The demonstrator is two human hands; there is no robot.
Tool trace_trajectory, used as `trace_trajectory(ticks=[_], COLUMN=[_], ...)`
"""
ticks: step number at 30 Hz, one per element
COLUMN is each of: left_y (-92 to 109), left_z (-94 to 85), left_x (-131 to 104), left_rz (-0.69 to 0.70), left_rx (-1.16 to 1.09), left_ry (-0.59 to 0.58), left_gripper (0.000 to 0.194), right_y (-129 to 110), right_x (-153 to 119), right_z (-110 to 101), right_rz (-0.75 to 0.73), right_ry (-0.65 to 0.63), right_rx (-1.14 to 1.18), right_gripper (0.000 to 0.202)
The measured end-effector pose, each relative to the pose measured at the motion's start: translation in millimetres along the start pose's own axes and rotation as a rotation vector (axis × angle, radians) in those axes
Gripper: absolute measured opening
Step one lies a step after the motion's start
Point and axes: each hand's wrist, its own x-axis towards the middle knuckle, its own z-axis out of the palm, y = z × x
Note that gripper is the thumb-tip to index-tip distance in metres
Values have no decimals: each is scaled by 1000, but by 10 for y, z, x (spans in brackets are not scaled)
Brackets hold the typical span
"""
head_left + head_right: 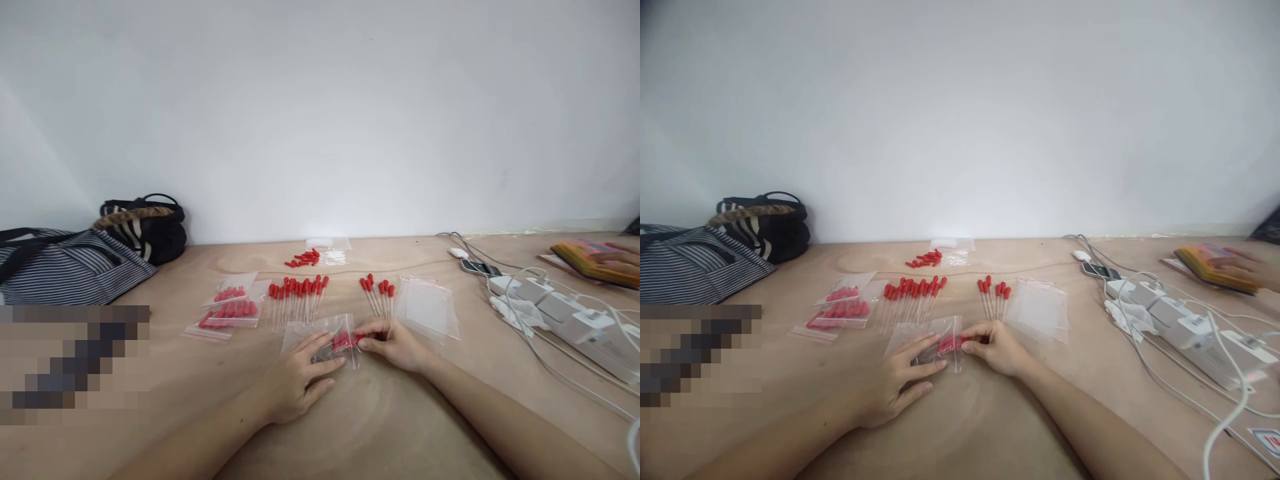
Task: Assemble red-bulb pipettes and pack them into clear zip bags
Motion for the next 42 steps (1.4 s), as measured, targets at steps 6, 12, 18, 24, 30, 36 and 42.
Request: trace_trajectory(ticks=[6,12,18,24,30,36,42], left_y=[9,63,71,41,-22,-25,8], left_z=[2,-59,-81,-59,9,2,-78], left_x=[5,27,36,29,-4,-7,7], left_rz=[9,-6,11,54,50,38,13], left_rx=[8,24,12,60,113,102,79], left_ry=[-1,-37,-14,16,90,66,-42], left_gripper=[34,34,33,33,36,34,36], right_y=[-23,-19,32,42,32,118,104], right_x=[7,123,186,300,525,775,858], right_z=[35,105,137,-103,-677,-869,-854], right_rz=[-22,-72,-163,-38,445,554,569], right_ry=[-94,-78,83,367,614,548,513], right_rx=[133,21,-377,-700,-909,-862,-758], right_gripper=[30,23,25,16,31,19,17])
